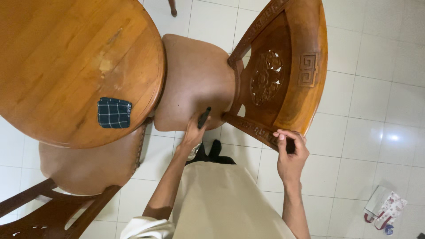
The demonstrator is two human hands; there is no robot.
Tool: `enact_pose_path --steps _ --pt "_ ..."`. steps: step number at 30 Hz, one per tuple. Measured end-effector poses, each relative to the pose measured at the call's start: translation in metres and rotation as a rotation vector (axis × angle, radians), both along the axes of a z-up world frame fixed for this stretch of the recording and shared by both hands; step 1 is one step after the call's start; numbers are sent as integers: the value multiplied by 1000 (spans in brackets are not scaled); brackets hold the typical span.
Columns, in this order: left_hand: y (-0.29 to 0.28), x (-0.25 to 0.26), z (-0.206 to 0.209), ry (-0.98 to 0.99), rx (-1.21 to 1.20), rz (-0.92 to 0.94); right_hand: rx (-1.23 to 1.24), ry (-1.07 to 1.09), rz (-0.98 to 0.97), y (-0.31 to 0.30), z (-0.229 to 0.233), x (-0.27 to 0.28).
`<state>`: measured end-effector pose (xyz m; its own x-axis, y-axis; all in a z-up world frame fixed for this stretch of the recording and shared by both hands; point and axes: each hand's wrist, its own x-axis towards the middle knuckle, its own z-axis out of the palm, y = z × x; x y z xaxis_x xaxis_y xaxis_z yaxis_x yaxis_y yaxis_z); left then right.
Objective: The person cleans a wooden chair by first spraying a liquid from a bottle onto the chair's backrest and then wiping it with a cloth.
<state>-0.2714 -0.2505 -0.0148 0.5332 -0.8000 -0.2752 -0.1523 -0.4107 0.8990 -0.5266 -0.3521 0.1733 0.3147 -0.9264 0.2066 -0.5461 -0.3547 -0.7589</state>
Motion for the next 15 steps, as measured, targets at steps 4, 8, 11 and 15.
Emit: enact_pose_path --steps 4,8,11,15 --pt "-23 10 -5 -16 23 55 102 -14 -62 1 -1 6" --pt "-37 23 4 -54 -39 56 115 -10 -100 0 0 11" --pt "-36 28 16 53 155 1 76 7 -82 0 1 12" --pt "-26 26 17 77 127 16 77 13 -71 0 1 12"
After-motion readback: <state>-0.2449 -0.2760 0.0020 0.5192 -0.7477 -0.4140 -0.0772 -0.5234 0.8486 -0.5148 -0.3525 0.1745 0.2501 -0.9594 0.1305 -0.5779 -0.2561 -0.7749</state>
